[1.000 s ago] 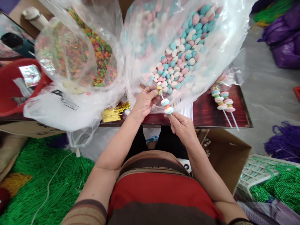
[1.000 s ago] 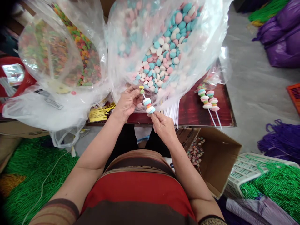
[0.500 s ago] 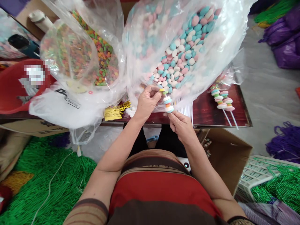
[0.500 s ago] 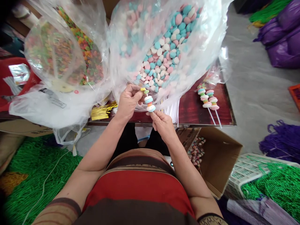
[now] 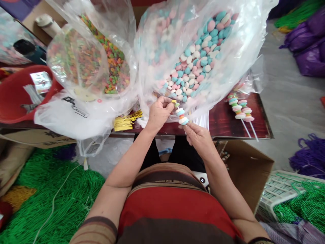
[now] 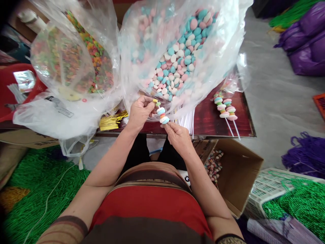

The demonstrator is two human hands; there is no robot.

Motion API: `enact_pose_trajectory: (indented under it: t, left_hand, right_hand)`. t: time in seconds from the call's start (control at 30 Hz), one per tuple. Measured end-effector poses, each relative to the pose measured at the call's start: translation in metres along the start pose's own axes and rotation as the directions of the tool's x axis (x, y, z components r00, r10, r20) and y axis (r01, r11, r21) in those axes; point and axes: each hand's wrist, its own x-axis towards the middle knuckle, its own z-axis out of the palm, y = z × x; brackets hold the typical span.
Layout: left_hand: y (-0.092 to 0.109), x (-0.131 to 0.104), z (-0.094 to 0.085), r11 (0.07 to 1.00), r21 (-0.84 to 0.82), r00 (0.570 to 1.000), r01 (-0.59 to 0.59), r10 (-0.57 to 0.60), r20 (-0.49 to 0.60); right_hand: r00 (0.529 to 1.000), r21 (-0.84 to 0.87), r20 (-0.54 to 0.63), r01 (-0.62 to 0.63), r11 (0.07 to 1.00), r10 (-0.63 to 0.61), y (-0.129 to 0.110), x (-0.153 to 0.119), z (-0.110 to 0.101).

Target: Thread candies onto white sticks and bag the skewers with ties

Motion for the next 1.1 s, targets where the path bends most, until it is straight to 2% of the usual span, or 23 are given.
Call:
enact_pose_trajectory:
  t: [0.27,0.37,0.47,0.6,0.7,0.8,0.9,1.0,1.1]
  left_hand:
    - [-0.005,0.002,0.000,0.999,0.046,1.000,-0.016,0.016,-0.003]
    - [-0.008,-0.001,-0.001,0.980,0.162,0.992,-0.119,0.124,-0.025]
    - [-0.009,-0.005,-0.002,0.919,0.319,0.967,-0.233,0.254,-0.027]
    - [-0.009,-0.010,-0.004,0.885,0.380,0.956,-0.268,0.292,-0.005]
    - [-0.005,-0.011,-0.009,0.941,0.245,0.972,-0.232,0.216,0.090]
    - [-0.001,-0.011,-0.013,0.994,-0.032,0.981,-0.104,0.108,0.163]
    - [0.003,-0.014,-0.007,0.963,-0.268,0.984,0.026,0.023,0.177]
    - [0.005,-0.020,0.006,0.930,-0.341,0.981,0.137,-0.081,0.174]
    - [0.003,-0.026,0.018,0.896,-0.410,0.984,0.172,-0.138,0.111]
  right_hand:
    - [1.000,-0.017,-0.009,0.009,1.000,-0.009,0.005,0.004,0.002]
    - [1.000,-0.010,-0.011,0.002,1.000,-0.002,0.007,0.006,0.002]
    - [1.000,0.043,0.000,-0.030,0.999,0.030,0.004,0.007,0.004]
    - [0.999,0.107,-0.006,-0.038,0.994,0.039,0.002,0.009,0.008]
    - [1.000,0.127,-0.022,-0.017,0.992,0.020,0.005,0.013,0.010]
    - [1.000,0.140,-0.019,0.003,0.990,0.000,0.008,0.015,0.012]
    - [1.000,0.137,0.010,0.004,0.991,-0.005,0.008,0.014,0.016]
    - [0.999,0.113,0.001,0.036,0.993,-0.037,0.008,0.010,0.019]
    - [0.984,-0.029,-0.124,0.126,0.992,-0.129,0.010,0.005,0.019]
